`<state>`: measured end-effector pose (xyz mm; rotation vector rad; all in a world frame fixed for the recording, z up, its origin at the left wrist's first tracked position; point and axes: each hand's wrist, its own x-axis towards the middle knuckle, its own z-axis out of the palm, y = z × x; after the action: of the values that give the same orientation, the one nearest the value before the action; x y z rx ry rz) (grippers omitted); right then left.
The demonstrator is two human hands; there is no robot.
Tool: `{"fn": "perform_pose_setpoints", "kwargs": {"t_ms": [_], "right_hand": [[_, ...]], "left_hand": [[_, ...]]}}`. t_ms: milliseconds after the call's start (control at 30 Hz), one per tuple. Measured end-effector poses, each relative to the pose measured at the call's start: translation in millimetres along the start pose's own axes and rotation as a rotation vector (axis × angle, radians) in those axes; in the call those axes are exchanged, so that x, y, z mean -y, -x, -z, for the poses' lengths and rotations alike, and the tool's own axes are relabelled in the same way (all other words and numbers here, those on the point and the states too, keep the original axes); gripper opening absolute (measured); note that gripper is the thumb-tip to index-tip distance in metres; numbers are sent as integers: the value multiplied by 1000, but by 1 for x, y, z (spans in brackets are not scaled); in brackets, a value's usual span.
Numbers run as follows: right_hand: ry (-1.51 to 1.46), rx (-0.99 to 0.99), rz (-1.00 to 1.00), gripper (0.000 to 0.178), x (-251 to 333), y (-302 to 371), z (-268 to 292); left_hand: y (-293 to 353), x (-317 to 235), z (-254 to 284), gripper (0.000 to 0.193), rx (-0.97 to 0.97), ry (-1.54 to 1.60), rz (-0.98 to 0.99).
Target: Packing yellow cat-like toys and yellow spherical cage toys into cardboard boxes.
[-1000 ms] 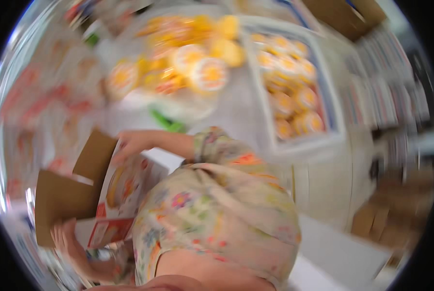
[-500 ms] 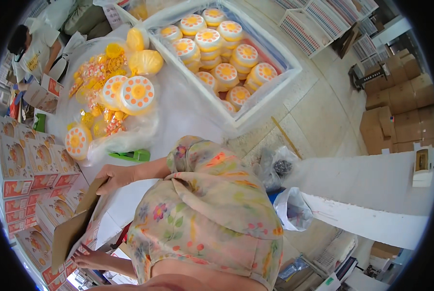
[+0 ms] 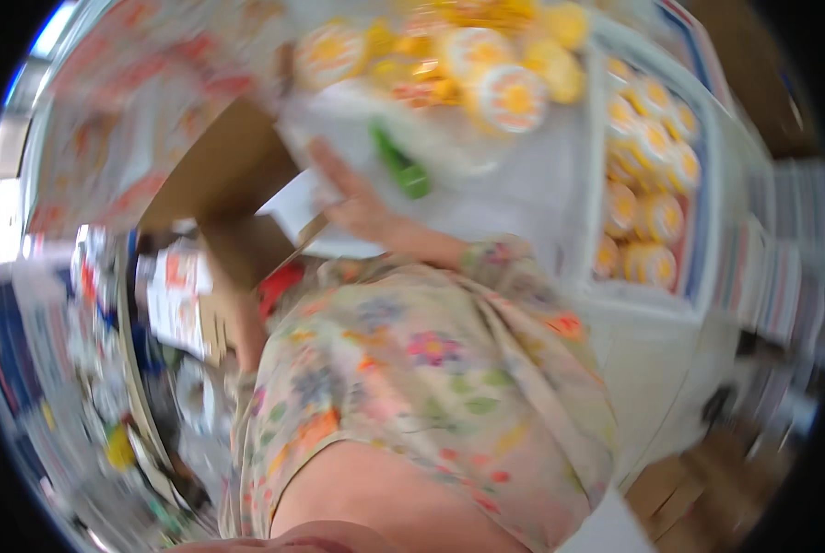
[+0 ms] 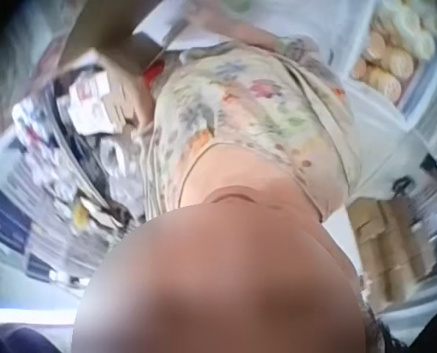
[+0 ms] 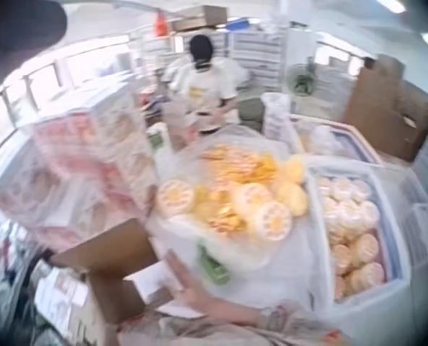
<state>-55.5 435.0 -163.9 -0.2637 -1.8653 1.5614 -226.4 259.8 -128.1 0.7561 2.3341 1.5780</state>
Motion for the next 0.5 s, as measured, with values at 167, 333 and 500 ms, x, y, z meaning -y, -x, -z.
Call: {"fn": "perform_pose_setpoints", "kwargs": {"t_ms": [167, 333, 500], "right_hand": [[161, 26, 73, 60, -6, -2, 20], [288, 180, -85, 59, -9, 3, 20], [66, 328, -105, 56, -23, -14, 31]], "left_hand": [[-7, -8, -24, 50, -7, 366, -6], [-6, 27, -46, 55, -29, -37, -124], [-26, 46, -42, 58, 27, 95, -131]]}}
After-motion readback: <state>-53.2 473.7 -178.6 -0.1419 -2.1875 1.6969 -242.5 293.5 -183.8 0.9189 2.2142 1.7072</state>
